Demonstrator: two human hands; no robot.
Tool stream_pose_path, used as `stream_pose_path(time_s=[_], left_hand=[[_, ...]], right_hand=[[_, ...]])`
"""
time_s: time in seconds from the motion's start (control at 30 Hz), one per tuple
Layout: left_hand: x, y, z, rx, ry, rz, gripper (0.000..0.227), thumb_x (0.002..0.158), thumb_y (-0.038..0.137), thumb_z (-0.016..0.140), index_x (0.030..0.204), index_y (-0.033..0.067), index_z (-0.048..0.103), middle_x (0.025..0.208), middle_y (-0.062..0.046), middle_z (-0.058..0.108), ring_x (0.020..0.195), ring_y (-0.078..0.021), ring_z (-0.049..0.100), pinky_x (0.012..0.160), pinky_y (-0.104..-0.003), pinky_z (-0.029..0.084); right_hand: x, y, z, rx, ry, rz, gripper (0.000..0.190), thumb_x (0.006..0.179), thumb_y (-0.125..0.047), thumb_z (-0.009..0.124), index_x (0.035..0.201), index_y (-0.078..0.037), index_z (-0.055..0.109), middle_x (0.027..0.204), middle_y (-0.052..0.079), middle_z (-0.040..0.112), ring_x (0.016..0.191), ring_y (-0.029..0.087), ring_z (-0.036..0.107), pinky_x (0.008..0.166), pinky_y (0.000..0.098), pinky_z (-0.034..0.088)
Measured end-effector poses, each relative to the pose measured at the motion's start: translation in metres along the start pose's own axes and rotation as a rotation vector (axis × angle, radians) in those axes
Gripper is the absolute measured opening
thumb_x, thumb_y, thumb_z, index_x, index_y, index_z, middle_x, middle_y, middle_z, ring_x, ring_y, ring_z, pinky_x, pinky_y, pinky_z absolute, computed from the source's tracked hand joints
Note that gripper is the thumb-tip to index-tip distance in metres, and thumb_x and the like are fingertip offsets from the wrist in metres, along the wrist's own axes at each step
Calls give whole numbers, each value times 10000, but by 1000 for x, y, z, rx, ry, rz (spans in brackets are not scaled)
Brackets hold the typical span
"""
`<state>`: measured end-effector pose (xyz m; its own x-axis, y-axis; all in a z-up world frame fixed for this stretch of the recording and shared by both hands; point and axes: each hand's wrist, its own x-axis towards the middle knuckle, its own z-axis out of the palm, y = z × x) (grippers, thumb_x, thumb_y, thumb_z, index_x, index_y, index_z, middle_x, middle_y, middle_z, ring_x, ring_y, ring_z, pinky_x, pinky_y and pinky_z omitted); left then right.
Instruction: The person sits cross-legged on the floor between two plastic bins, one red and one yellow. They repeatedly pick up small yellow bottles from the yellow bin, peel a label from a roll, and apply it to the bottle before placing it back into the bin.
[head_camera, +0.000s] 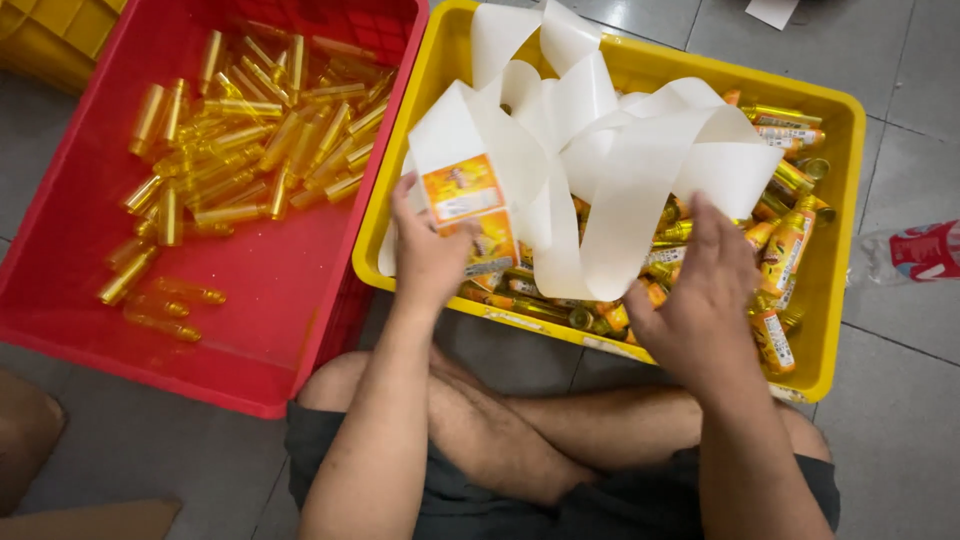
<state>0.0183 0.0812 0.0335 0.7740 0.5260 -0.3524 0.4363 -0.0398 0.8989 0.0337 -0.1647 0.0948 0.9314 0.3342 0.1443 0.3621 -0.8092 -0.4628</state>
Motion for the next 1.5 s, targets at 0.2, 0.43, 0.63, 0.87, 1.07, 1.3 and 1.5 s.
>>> stream_pose_path(time_s=[0.2, 0.43, 0.63, 0.87, 1.07, 1.3, 1.5], left_hand=[[-35, 9, 22, 61, -443, 272, 855, 910, 14, 628, 1592, 81, 116, 1248, -434, 602, 1199, -556, 609, 1028, -628, 517], [-27, -16, 35, 203, -515, 404, 861, 863, 47, 557, 1614, 127, 144, 979, -237, 752, 988, -435, 733, 889, -516, 593], [-16, -24, 40, 77, -394, 485, 851, 857, 18, 631, 1593, 67, 207, 997, -146, 771, 962, -320, 741, 936, -415, 591], [-21, -27, 42, 141, -431, 581, 805, 889, 75, 673, 1590, 104, 279, 1021, -110, 786, 947, -314, 759, 888, -429, 606], [-31, -28, 42, 213, -508, 625, 765, 928, 43, 603, 1612, 155, 279, 1135, -156, 765, 972, -344, 755, 873, -450, 606], [-44, -19, 37, 281, -605, 619, 761, 926, -21, 534, 1610, 183, 270, 1188, -252, 718, 1102, -449, 702, 926, -500, 589], [-43, -19, 37, 335, -622, 628, 777, 906, -20, 501, 1615, 195, 264, 1200, -252, 709, 1129, -458, 684, 943, -513, 585]], right_hand=[[17, 5, 53, 264, -54, -275, 547, 844, -145, 809, 1336, -12, 612, 1349, 264, 508, 1262, 420, 578, 1073, 510, 487], [23, 34, 100, 251, 154, -545, 318, 895, -75, 767, 1209, -116, 744, 1250, 113, 667, 1151, 315, 684, 953, 404, 560], [29, 53, 107, 121, 254, -551, 371, 913, -96, 762, 1276, -92, 688, 1128, 72, 736, 1006, 260, 722, 890, 402, 564], [21, 53, 108, 209, 186, -477, 319, 867, -149, 832, 1173, -136, 746, 1196, 45, 724, 984, 244, 730, 861, 363, 593], [19, 63, 86, 389, -15, -362, 266, 851, -110, 827, 1111, -83, 776, 1081, 134, 756, 941, 357, 750, 798, 432, 615], [18, 58, 58, 592, -308, -210, 202, 992, -110, 639, 1111, -39, 786, 1070, 181, 784, 968, 395, 758, 878, 507, 578], [16, 94, 79, 721, -343, 10, 291, 1077, -202, 543, 1147, -31, 768, 1076, 213, 761, 996, 369, 724, 954, 544, 533]])
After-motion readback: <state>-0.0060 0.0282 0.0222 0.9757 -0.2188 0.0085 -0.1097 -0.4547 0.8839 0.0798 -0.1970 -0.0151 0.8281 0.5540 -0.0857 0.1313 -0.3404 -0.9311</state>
